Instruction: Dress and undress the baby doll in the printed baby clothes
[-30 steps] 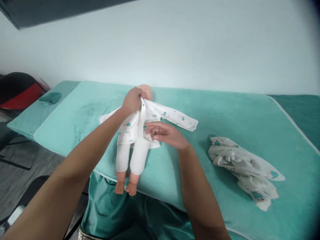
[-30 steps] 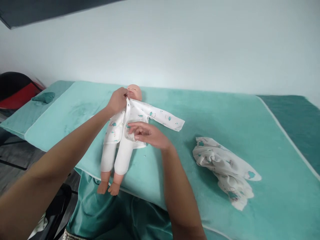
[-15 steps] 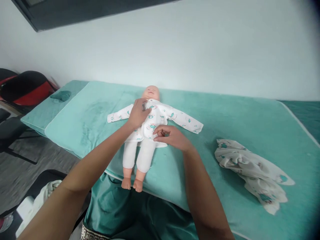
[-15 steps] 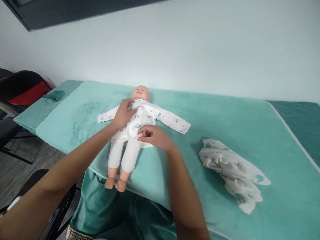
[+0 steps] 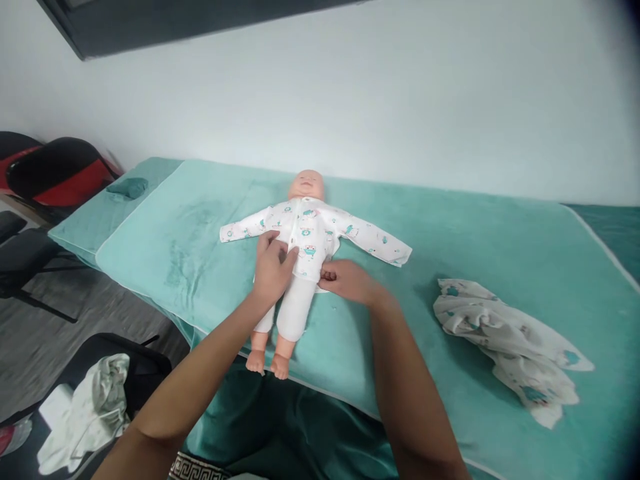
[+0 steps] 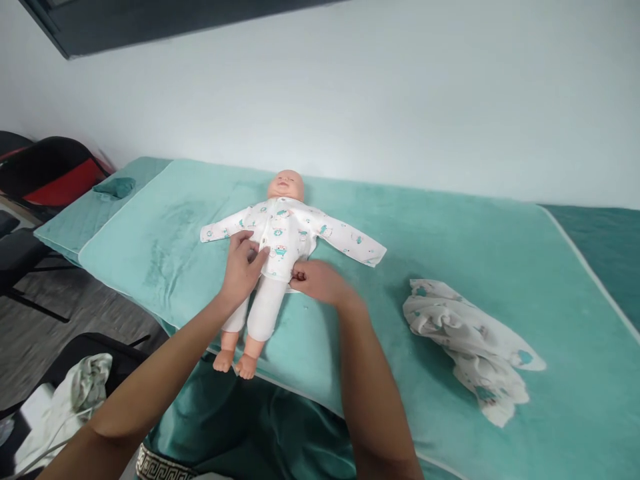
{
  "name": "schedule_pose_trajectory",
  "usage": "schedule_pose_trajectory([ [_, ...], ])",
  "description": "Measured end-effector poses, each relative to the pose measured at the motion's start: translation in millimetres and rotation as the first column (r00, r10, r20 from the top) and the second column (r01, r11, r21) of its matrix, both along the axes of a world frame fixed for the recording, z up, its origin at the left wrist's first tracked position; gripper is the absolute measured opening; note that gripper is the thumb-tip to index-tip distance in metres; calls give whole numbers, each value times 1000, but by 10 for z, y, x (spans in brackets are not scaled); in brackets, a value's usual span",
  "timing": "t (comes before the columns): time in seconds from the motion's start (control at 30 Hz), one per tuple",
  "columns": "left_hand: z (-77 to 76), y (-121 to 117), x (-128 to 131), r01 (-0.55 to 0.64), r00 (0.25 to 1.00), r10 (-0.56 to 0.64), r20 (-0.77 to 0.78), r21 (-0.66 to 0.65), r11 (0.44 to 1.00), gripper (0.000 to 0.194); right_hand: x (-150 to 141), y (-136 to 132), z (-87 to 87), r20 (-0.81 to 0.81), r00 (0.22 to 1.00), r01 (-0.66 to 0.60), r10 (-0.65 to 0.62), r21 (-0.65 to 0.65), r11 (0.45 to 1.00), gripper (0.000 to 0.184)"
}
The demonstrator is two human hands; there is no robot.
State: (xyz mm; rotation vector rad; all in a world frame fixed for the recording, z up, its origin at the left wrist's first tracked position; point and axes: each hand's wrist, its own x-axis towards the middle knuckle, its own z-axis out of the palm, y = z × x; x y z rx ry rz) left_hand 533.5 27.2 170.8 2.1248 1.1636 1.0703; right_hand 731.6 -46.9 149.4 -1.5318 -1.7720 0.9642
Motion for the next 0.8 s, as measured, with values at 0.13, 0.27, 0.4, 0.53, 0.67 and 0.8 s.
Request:
schedule_pose_trajectory([
  [0.13,10,-6,-53,66,995,-63,71,-42,997,22,-18,-55,-24,49,999,7,-7,1,1000,28],
  [0.27,-24,-46,-162,120,991,-117,69,-50,991,22,-8,-189,-41,46,999,-1,4,-60,998,29],
  [0.4,-193,180,-388,84,994,-85,63,18,996,15,51,-278,-20,-63,998,-21,14,-105,994,38],
  [0.53,-437,724,-769,-119,969,154,-192,186,975,48,210,-213,-97,-217,880,441,-422,48,896,38],
  [0.67,-524,1178,-1066,-252,838,304,-454,172,952,62,383,-92,-318,-259,527,849,-809,131,511,32],
  [0.8,-464,1396,-1103,-276,740,335,-583,191,942,55,422,-48,-473,-192,560,828,-806,169,535,31],
])
